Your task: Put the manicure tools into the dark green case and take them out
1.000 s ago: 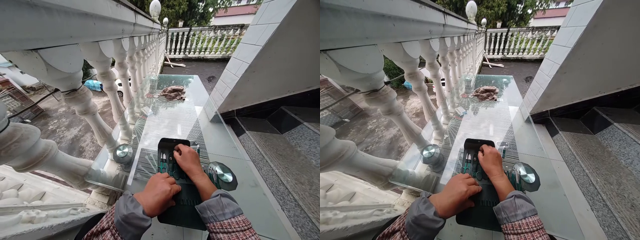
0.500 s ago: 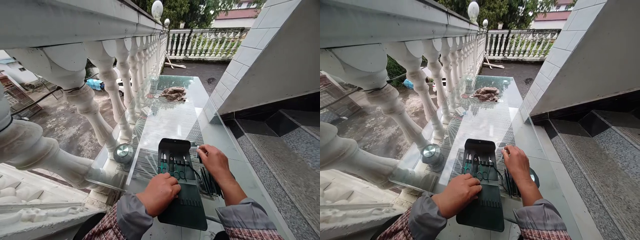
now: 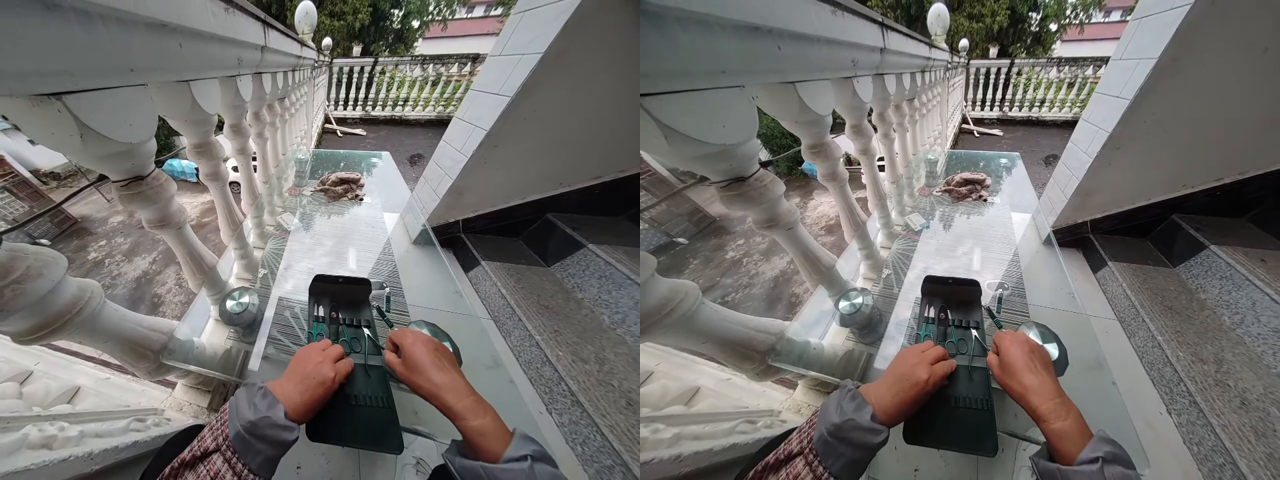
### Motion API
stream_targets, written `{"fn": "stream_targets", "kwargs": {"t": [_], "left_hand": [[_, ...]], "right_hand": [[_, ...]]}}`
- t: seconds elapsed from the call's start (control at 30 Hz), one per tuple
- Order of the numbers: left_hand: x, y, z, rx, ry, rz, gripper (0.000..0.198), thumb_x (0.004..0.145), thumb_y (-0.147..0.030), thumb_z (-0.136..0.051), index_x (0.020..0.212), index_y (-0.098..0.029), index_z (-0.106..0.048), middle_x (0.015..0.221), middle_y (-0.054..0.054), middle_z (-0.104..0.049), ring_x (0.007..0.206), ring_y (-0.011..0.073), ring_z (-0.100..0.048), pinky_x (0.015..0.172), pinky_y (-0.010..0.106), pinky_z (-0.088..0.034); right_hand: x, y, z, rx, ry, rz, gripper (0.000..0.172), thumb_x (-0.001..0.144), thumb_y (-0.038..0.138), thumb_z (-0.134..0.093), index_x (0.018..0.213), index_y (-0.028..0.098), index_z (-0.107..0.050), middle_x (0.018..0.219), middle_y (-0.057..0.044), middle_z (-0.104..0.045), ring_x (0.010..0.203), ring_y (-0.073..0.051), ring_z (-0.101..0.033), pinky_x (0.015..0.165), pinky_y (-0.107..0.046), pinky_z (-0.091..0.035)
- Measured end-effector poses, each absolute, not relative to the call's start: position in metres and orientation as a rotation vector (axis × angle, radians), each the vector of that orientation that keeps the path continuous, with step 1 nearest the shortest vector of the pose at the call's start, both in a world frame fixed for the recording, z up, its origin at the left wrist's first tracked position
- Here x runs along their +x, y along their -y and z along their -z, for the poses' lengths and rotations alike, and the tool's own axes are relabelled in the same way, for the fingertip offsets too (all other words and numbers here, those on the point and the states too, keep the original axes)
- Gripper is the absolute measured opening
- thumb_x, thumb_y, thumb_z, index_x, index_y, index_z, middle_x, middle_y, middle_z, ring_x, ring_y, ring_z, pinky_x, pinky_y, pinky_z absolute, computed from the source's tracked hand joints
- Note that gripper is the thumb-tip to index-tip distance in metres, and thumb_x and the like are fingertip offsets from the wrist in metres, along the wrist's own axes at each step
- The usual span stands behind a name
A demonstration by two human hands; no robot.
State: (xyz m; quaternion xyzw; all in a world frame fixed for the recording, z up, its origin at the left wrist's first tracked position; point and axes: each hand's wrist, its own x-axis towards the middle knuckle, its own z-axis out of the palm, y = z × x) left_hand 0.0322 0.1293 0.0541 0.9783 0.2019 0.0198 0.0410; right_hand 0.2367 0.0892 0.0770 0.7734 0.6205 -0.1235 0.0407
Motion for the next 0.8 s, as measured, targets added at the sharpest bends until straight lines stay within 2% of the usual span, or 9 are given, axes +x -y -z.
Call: {"fn": "stream_targets", "kwargs": {"t": [0.17, 0.43, 0.6, 0.8], "left_hand": [[0.033, -0.131, -0.059, 3.045, -0.644, -0.058, 0.014, 0.092, -0.017, -0.049, 0.106, -0.017, -0.052, 0.100, 0.005, -0.055, 0.082, 0.0188, -0.049, 0.069, 0.031, -0.044], [0.041, -0.132, -0.054, 3.144, -0.511, -0.052, 0.006, 0.091, -0.012, -0.047, 0.091, -0.014, -0.053, 0.084, 0.005, -0.055, 0.072, 0.0186, -0.048, 0.065, 0.031, -0.043], [0.043, -0.130, -0.057, 3.162, -0.485, -0.070, 0.006, 0.091, -0.012, -0.048, 0.087, -0.014, -0.052, 0.083, 0.005, -0.055, 0.072, 0.0179, -0.048, 0.064, 0.031, -0.042], [0.046, -0.128, -0.054, 3.236, -0.418, -0.109, 0.005, 0.090, -0.011, -0.048, 0.090, -0.011, -0.054, 0.080, 0.006, -0.054, 0.073, 0.0190, -0.048, 0.058, 0.032, -0.039]], "right_hand": [[0.259, -0.085, -0.090, 2.467, -1.802, 0.500, 0.016, 0.074, 0.024, -0.043, 0.062, 0.021, -0.053, 0.068, 0.000, -0.060, 0.061, -0.014, -0.049, 0.052, -0.025, -0.023], [0.284, -0.087, -0.090, 2.683, -1.863, 0.839, 0.016, 0.070, 0.030, -0.047, 0.061, 0.021, -0.057, 0.061, 0.002, -0.059, 0.060, -0.013, -0.052, 0.055, -0.022, -0.032], [0.277, -0.106, -0.081, 2.945, -1.630, 0.428, 0.018, 0.071, 0.031, -0.047, 0.064, 0.022, -0.061, 0.064, 0.000, -0.062, 0.062, -0.015, -0.052, 0.055, -0.024, -0.030], [0.270, -0.132, -0.065, 2.946, -1.611, 0.219, 0.025, 0.078, 0.028, -0.042, 0.068, 0.020, -0.063, 0.070, -0.005, -0.064, 0.061, -0.015, -0.052, 0.053, -0.025, -0.026]]}}
